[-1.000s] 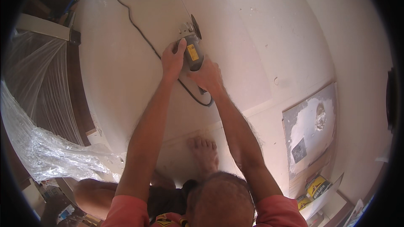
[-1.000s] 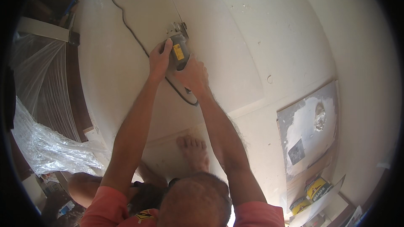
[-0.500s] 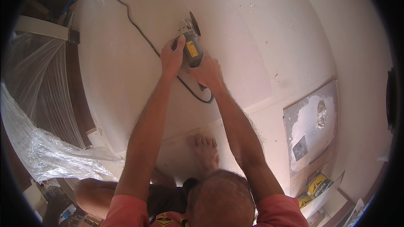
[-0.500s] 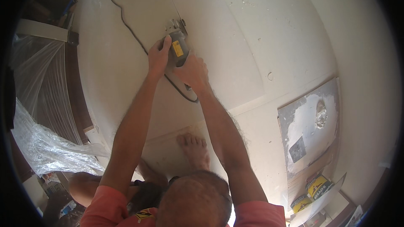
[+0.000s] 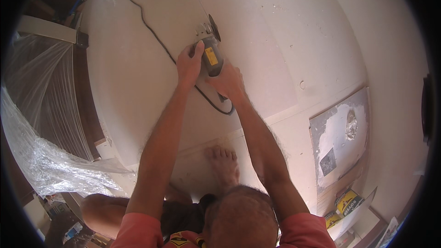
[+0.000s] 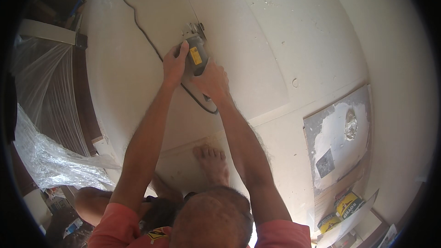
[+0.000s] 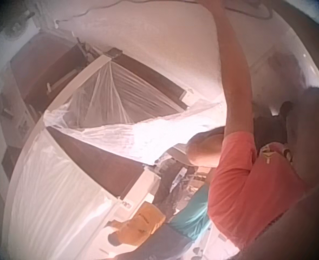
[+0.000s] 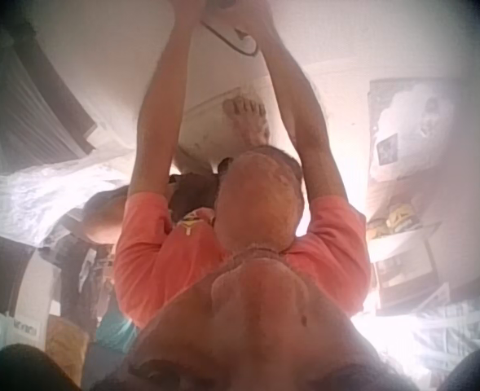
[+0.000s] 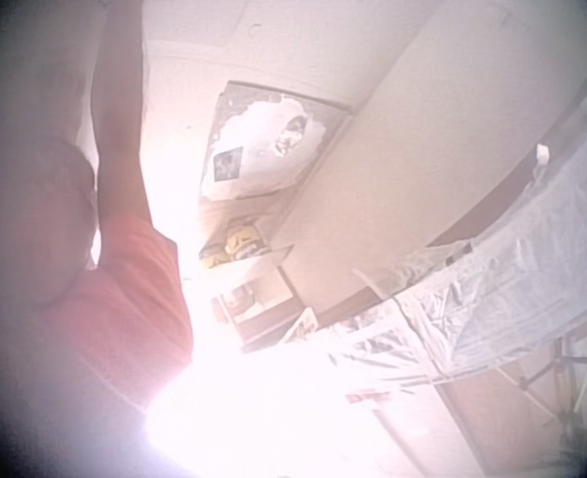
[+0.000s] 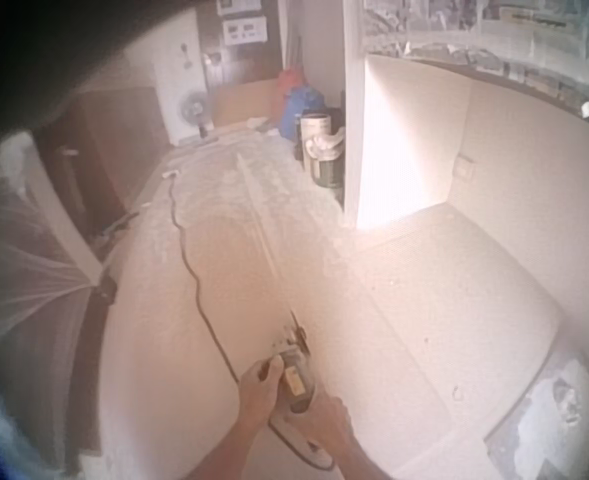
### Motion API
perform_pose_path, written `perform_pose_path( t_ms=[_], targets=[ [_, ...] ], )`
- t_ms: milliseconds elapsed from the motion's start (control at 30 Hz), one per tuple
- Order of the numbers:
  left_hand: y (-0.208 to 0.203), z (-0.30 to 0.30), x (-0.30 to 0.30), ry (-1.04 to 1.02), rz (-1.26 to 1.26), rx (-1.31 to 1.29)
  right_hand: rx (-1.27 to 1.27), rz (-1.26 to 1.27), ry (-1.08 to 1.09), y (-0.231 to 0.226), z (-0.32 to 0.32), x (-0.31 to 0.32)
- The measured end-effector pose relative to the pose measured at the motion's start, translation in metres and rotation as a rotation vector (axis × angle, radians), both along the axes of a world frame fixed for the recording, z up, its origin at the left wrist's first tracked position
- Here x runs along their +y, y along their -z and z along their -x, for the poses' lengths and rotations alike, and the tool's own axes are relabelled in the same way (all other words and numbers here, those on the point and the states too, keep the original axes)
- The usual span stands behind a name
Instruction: The person uses an angle grinder to sand a large white curved surface, likely a bathtub, in a room under renovation. The person moves the tool back and forth along the surface to smooth it.
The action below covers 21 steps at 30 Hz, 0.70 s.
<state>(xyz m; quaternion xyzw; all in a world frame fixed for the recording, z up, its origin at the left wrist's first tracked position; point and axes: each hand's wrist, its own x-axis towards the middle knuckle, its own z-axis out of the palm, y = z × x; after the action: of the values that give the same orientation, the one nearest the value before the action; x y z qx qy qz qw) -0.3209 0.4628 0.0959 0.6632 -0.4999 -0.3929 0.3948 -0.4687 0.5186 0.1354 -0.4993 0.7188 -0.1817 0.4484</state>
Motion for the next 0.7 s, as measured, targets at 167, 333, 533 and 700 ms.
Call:
perform_pose_path(
  t_ms=[167, 333, 533, 700],
  targets=[
    [-0.0029, 0.0003, 0.0042, 0.007, 0.004, 0.007, -0.016, -0.019, -0.003, -0.0025, 0.0012, 0.0026],
    [-0.0041, 0.0017, 0.0065, 0.001, -0.003, 0.008, -0.011, -0.035, -0.002, -0.0019, 0.0006, 0.0033],
    [-0.0067, -0.0007, 0.0025, 0.047, -0.087, -0.009, 0.009, -0.003, -0.003, 0.0018, 0.0002, 0.0008],
    [-0.0010, 0.0007, 0.0000, -0.010, -0.011, 0.010, -0.006, -0.029, -0.003, -0.0002, -0.0008, -0.0027]
  ],
)
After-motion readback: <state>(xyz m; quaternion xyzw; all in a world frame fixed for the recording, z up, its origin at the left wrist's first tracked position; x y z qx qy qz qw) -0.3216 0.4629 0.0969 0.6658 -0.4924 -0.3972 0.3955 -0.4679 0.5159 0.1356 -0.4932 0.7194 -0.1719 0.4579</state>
